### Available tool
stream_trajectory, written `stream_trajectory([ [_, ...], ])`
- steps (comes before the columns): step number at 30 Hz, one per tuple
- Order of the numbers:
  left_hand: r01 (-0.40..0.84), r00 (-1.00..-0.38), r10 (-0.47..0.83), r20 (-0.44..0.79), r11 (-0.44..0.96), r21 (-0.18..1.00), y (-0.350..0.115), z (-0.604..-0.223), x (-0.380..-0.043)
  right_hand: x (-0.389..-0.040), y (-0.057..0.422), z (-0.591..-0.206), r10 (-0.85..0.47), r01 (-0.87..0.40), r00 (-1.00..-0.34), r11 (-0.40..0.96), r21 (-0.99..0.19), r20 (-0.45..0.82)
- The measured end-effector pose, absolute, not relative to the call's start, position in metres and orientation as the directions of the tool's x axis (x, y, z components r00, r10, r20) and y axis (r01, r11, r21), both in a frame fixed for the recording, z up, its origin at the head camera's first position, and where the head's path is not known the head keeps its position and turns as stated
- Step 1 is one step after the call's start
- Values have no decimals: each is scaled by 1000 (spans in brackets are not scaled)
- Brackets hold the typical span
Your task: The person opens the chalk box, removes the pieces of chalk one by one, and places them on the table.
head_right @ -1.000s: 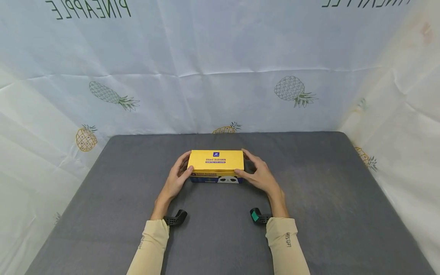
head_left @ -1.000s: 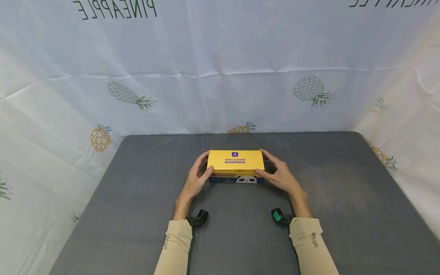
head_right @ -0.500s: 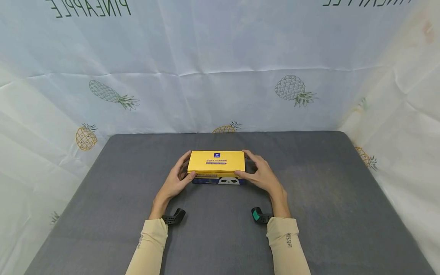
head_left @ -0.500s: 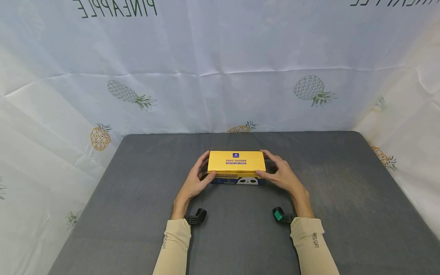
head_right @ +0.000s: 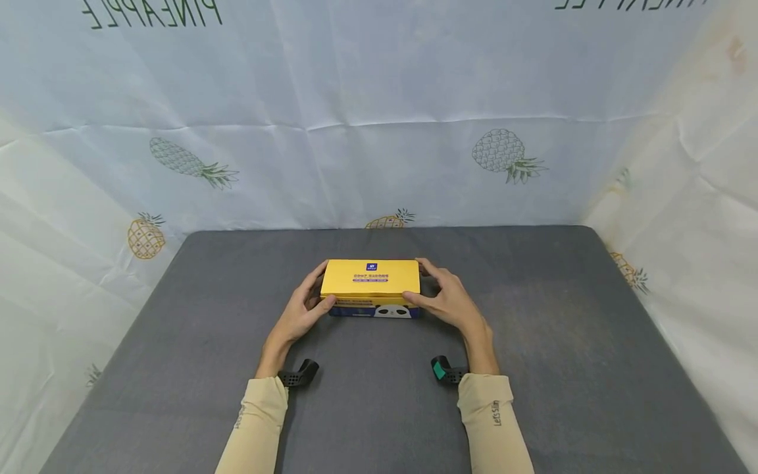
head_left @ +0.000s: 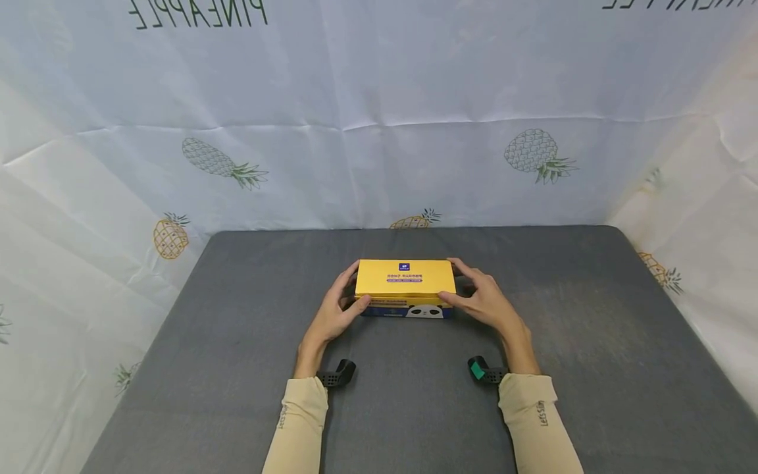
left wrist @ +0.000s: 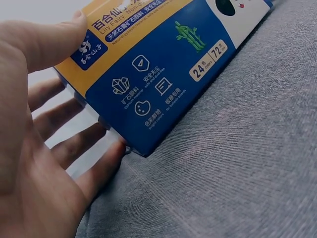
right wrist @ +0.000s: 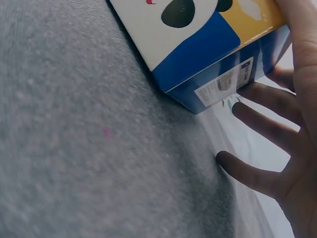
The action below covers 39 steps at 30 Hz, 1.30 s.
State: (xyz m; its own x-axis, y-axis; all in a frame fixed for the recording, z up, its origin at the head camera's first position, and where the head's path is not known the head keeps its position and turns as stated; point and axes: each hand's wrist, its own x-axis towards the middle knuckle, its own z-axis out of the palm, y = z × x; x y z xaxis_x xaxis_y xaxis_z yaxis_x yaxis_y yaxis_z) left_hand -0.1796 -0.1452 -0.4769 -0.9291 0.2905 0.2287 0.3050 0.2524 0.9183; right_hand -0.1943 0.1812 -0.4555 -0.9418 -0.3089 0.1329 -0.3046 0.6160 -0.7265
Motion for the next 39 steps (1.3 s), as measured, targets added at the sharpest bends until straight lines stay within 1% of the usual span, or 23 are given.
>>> stream_trajectory([
  [6,301,-936,266,230,266,916,-150,-476,-179,-197,172,-456,-328,-332,-932,597,-730,156],
  [11,326,-928,278,248,283,902,-154,-476,-179,-197,168,-457,-330,-334,-930,569,-752,164],
  [16,342,-920,293,262,270,900,-156,-476,-180,-198,166,-457,-326,-337,-929,542,-770,176],
  [25,345,-921,287,264,283,895,-156,-475,-180,-197,164,-457,-253,-254,-957,503,-826,140],
  [34,328,-927,275,253,272,905,-157,-474,-181,-197,162,-455,-253,-246,-959,521,-817,127],
  [37,320,-931,270,246,280,905,-158,-474,-181,-196,162,-454,-247,-272,-956,530,-803,160],
  [39,316,-933,266,242,283,906,-158,-474,-180,-196,162,-453,-230,-314,-947,524,-792,224],
])
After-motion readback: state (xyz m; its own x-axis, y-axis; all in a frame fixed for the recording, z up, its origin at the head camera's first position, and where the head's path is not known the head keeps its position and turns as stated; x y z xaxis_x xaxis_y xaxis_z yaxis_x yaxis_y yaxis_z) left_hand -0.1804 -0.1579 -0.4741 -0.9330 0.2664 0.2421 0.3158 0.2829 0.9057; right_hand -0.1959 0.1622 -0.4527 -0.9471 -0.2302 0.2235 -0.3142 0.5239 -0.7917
